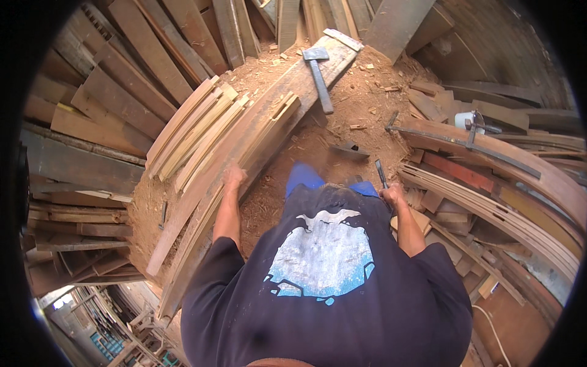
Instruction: The person uses a hammer and a wooden dowel to repeatedly strike and shape a small piece of wood. They hold the dowel in place with their bare foot while striking it with the hammer.
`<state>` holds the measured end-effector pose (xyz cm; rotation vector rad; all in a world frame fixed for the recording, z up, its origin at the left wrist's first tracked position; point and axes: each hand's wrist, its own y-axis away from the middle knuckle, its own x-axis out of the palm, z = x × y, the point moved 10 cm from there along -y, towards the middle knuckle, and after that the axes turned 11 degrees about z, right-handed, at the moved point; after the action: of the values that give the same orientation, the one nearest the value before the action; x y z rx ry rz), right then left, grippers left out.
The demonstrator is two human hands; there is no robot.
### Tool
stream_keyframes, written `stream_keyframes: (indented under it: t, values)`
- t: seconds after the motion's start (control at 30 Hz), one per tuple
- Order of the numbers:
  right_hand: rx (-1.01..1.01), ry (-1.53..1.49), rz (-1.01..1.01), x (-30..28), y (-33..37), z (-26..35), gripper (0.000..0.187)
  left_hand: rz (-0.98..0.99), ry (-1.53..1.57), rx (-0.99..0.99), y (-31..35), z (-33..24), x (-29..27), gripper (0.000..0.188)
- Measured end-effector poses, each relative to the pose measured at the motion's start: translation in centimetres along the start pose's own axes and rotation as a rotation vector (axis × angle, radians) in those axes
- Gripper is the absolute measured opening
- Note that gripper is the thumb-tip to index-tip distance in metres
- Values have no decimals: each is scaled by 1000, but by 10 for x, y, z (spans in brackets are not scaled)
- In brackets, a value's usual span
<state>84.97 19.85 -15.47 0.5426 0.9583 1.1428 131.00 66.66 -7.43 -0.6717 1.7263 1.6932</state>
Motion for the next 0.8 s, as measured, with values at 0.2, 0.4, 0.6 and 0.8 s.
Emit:
stream_keyframes:
  t: [0.2, 0.4, 0.6, 0.8]
  values:
    - [166, -17, 1, -21, 26, -70, 12, -126, -91, -54, -10, -7, 3, 41]
    - [336, -329, -73, -7, 58, -126, 11, -122, -154, -22, -9, -18, -4, 36]
    - [349, -322, -88, 19, 80, -113, 11, -141, -183, 54, -14, -15, -4, 38]
    - [261, -130, -94, 50, 48, -140, 18, -137, -187, 38, -11, -21, -7, 42]
